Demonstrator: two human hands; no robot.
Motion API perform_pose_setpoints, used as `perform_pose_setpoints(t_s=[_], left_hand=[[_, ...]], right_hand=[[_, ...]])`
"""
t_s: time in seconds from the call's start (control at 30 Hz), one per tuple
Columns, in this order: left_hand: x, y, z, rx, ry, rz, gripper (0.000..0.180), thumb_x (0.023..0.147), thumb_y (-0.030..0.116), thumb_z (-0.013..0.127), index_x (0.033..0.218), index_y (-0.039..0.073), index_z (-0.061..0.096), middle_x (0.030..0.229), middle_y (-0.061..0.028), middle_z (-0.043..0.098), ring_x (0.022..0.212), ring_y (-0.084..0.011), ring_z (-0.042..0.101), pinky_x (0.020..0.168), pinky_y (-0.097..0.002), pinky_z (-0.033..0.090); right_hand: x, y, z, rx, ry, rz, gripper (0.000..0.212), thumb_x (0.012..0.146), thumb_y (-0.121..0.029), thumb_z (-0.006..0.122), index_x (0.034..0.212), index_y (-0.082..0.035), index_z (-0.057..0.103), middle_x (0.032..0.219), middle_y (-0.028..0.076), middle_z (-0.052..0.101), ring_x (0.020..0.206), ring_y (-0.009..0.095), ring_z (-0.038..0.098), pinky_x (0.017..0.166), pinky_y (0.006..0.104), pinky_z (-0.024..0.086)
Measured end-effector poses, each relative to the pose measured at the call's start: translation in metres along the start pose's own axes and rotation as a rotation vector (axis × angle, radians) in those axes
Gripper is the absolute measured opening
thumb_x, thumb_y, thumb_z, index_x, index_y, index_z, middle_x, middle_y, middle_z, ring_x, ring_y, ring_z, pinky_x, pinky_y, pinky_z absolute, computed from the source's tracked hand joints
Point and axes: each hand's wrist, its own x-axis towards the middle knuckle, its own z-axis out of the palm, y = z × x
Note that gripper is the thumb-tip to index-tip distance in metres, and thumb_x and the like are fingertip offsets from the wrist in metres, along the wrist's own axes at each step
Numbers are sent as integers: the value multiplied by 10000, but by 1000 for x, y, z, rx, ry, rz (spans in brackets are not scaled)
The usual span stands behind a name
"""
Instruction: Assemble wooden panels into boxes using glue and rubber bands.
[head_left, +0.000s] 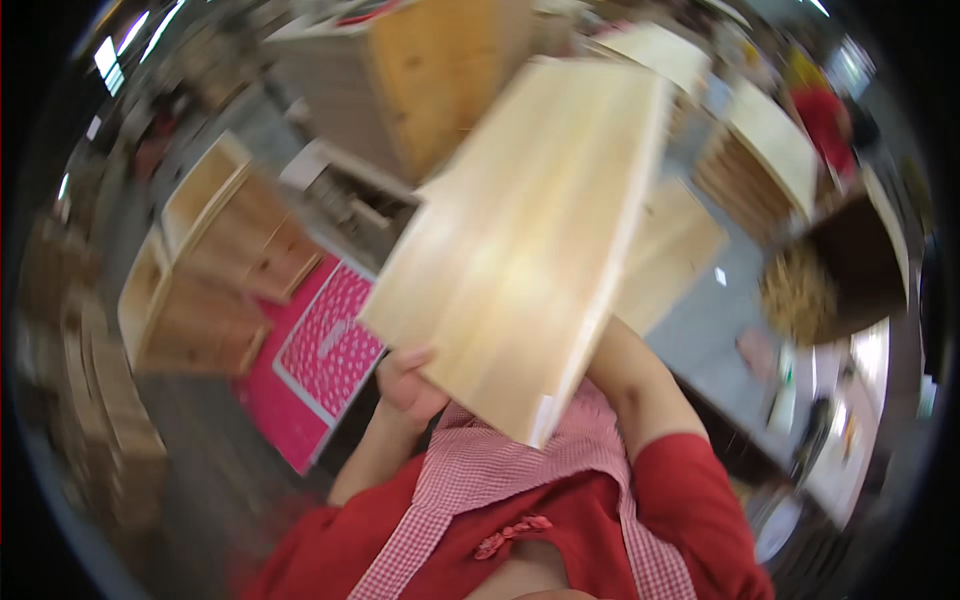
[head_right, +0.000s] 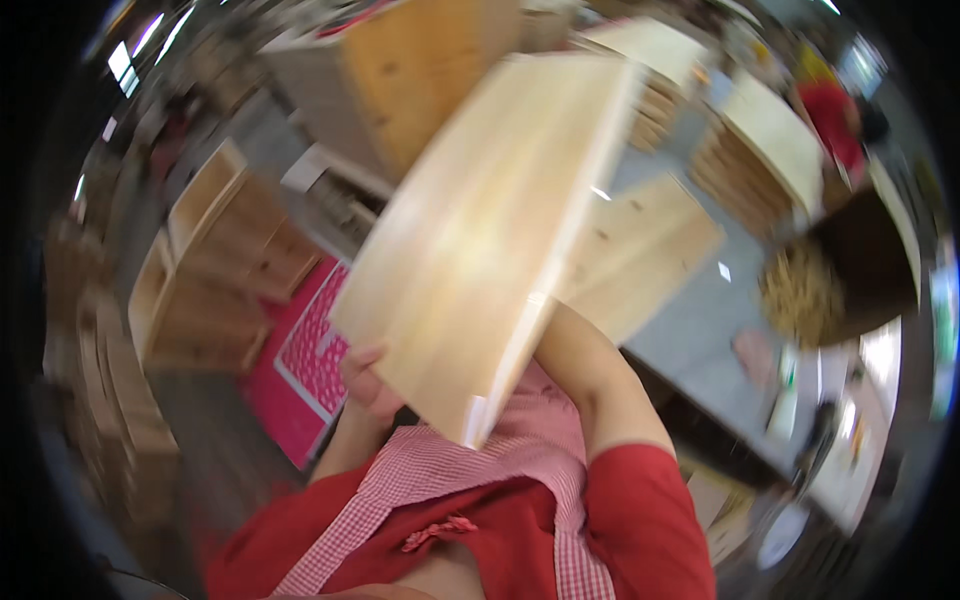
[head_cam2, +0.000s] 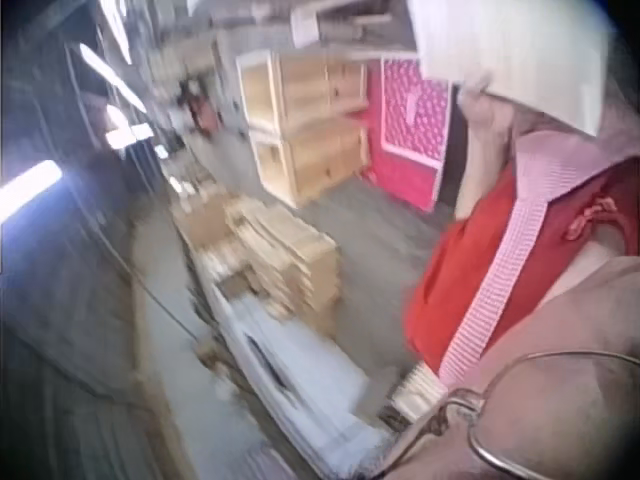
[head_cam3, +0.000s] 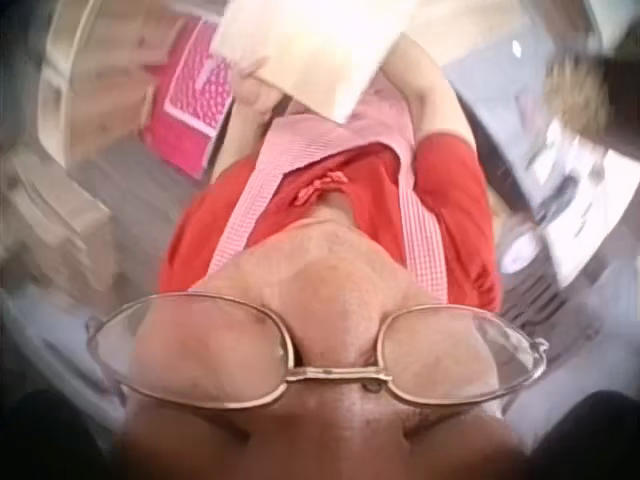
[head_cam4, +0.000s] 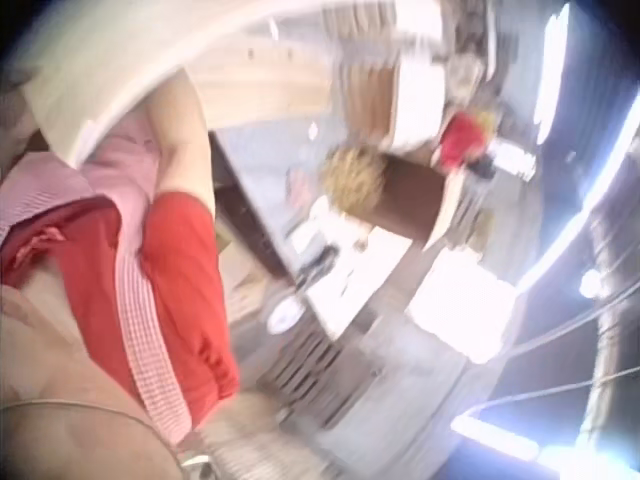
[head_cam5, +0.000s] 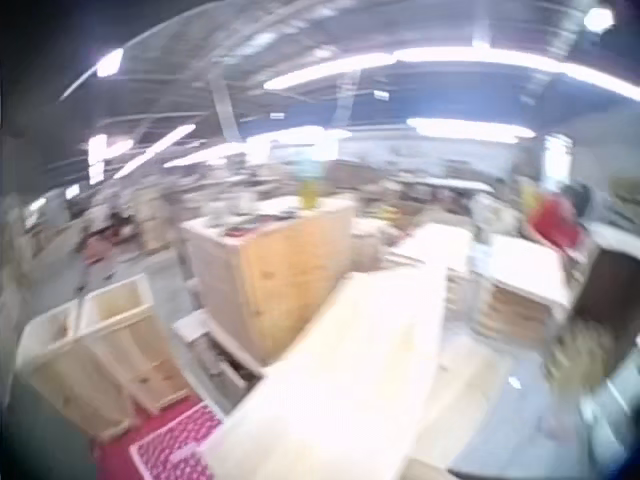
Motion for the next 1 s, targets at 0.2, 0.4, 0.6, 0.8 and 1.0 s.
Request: perform_pose_setpoints(t_s=[0.2, 0.4, 0.6, 0.8, 1.0], left_hand=[[7, 11, -18, -68, -197, 42, 699, 929, 198, 603, 1552, -10, 365, 1548, -207, 476, 1435, -374, 449, 1209, -568, 325], [39, 0, -8, -28, -137, -61, 690, 923, 149, 606, 1551, -8, 367, 1559, -179, 470, 1460, -344, 419, 1237, -559, 268], [60, -10, 8, 140, -87, -18, 743, 887, 144, 616, 1559, -1, 334, 1544, -185, 470, 1451, -346, 422, 1232, -539, 295], [77, -16, 23, 288, 89, -76, 710, 899, 100, 593, 1554, -3, 339, 1537, -187, 474, 1415, -350, 469, 1212, -536, 344], [93, -30, 34, 685, 56, -70, 618, 932, -1, 580, 1518, -10, 385, 1464, -182, 529, 1378, -339, 512, 1137, -513, 454]], right_hand=[[-39, 37, -9, -219, 6, 263, 946, 832, -568, 724, 1458, 84, 444, 1486, 296, 457, 1423, 465, 381, 1153, 640, 283], [-148, 61, -16, -165, -15, 433, 671, 896, -158, 619, 1473, 112, 406, 1570, 300, 370, 1477, 448, 349, 1195, 539, 308], [-223, 51, -47, -39, -56, 294, 650, 892, -105, 587, 1483, 95, 406, 1574, 288, 373, 1488, 438, 340, 1205, 516, 302], [-217, 64, -63, -64, -35, 337, 655, 902, -119, 594, 1517, 15, 416, 1596, 239, 372, 1500, 422, 329, 1211, 547, 282], [-227, 37, -65, -27, -80, 359, 650, 934, -143, 557, 1545, -2, 385, 1623, 228, 339, 1522, 408, 296, 1228, 543, 254]])
